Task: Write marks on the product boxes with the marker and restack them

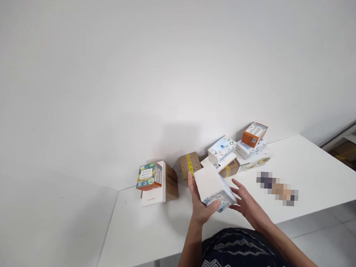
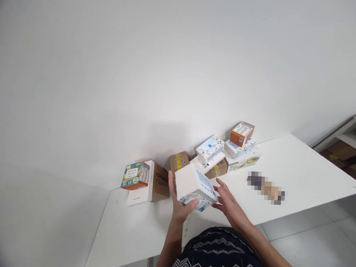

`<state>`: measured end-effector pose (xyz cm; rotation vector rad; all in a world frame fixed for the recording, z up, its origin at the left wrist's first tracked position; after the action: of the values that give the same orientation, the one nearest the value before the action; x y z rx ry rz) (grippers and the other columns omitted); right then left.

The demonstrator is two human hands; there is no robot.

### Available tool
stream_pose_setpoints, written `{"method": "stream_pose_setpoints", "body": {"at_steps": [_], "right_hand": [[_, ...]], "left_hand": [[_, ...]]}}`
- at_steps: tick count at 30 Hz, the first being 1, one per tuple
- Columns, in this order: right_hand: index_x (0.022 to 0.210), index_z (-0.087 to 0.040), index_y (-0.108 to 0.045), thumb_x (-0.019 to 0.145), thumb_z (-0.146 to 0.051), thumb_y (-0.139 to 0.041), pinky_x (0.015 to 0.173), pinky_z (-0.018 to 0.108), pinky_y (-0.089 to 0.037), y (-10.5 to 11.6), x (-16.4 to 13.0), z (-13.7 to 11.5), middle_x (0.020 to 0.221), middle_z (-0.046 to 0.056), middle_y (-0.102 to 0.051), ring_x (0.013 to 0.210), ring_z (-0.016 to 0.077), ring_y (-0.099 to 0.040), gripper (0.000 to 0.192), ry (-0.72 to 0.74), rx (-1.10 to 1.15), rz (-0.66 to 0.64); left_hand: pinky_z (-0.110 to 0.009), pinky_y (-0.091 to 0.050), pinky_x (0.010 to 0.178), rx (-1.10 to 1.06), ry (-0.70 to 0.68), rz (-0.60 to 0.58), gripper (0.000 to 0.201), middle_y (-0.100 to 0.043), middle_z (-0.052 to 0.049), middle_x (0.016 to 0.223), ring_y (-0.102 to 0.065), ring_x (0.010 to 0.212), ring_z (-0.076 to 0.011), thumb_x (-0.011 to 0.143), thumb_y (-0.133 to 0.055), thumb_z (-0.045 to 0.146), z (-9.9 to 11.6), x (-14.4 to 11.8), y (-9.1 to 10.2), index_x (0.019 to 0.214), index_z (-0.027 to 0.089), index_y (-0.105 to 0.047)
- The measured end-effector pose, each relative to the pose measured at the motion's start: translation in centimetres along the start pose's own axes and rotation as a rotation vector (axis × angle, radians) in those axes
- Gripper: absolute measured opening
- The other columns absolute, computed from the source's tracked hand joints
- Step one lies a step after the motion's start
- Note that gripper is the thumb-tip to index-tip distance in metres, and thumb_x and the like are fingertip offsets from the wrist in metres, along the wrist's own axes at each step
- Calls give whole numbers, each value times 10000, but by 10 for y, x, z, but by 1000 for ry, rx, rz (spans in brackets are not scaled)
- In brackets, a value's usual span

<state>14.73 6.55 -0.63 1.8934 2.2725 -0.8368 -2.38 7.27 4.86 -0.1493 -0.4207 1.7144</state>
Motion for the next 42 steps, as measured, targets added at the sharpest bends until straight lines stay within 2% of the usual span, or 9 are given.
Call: {"method": "stream_pose_setpoints", "body": {"at_steps": [7, 14, 18, 21, 24, 27, 32, 37, 42], "right_hand": [[1355, -320, -469, 897, -562, -452, 1046, 457, -403, -6, -13, -29, 1442, 68, -468, 1299, 276, -454, 518, 270, -334, 6], [1446, -327, -323, 801, -410, -660, 1099, 497, -334, -37, -37, -56, 1491, 93, -340, 1363, 317, -339, 732, 620, -745, 58], [1295, -292, -525, 776, -417, -663, 1047, 494, -405, -37, -25, -51, 1401, 116, -398, 1327, 334, -375, 552, 620, -800, 187], [1166, -271, -605, 771, -454, -653, 950, 451, -480, -21, -14, -49, 1283, 111, -504, 1208, 314, -483, 438, 549, -630, 275], [1158, -263, -595, 766, -484, -659, 821, 405, -520, -5, -4, -41, 1183, 79, -606, 988, 269, -591, 455, 358, -355, 249], [1187, -265, -576, 790, -461, -648, 766, 369, -514, 3, -1, -35, 1103, 50, -666, 886, 237, -615, 449, 247, -101, 215], [1180, -306, -557, 787, -424, -652, 778, 360, -515, 0, -1, -26, 1219, 32, -636, 993, 257, -615, 421, 272, 13, 145], [1301, -339, -510, 803, -456, -637, 1021, 445, -419, -4, -2, -31, 1513, 28, -378, 1352, 306, -381, 527, 394, -161, 3], [1410, -336, -414, 746, -454, -715, 1081, 476, -365, -8, -5, -48, 1556, 47, -306, 1413, 319, -281, 739, 448, -385, -43]], "left_hand": [[-463, -300, 1128, 301, -15, -99, 1146, -333, -170, 1499, -365, 1372, -322, 567, -840, 203, -12, -10, 3, 1471, 253, -137], [-563, -230, 1124, 546, -258, -83, 1014, -409, -219, 1412, -338, 1350, -409, 517, -874, 304, -18, -12, 4, 1380, 180, -356], [-591, -224, 1109, 587, -297, -78, 821, -444, -207, 1381, -366, 1325, -403, 618, -809, 333, -10, -13, -6, 1332, 189, -428], [-556, -206, 1135, 569, -238, -124, 925, -391, -186, 1432, -326, 1360, -378, 587, -835, 318, 1, -10, -4, 1382, 198, -377], [-508, -178, 1162, 467, -105, 21, 994, -310, -143, 1492, -243, 1412, -345, 593, -833, 364, 8, -4, 27, 1429, 235, -310], [-502, -292, 1109, 227, 75, 147, 953, -342, -148, 1465, -369, 1345, -325, 683, -742, 507, -3, -1, 55, 1458, 276, -237], [-447, -443, 1001, -80, 253, -86, 1162, -472, -151, 1377, -527, 1213, -299, 607, -814, 479, -24, -9, 32, 1494, 290, -87], [-405, -463, 1002, 30, 146, -25, 1120, -545, -105, 1310, -557, 1187, -282, 577, -854, 331, -4, -13, 22, 1478, 292, -190], [-404, -445, 1028, 66, 116, -43, 1130, -542, -103, 1320, -538, 1218, -295, 556, -867, 327, 0, -14, 25, 1477, 295, -213]]}}
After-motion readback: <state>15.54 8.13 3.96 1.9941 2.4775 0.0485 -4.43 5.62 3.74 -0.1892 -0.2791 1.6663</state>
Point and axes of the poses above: each hand's wrist, its own x-axis towards the middle knuckle, its own y-axis out of the back of the hand, z = x × y, the point moved 7 cm from there along x, towards the middle knuckle
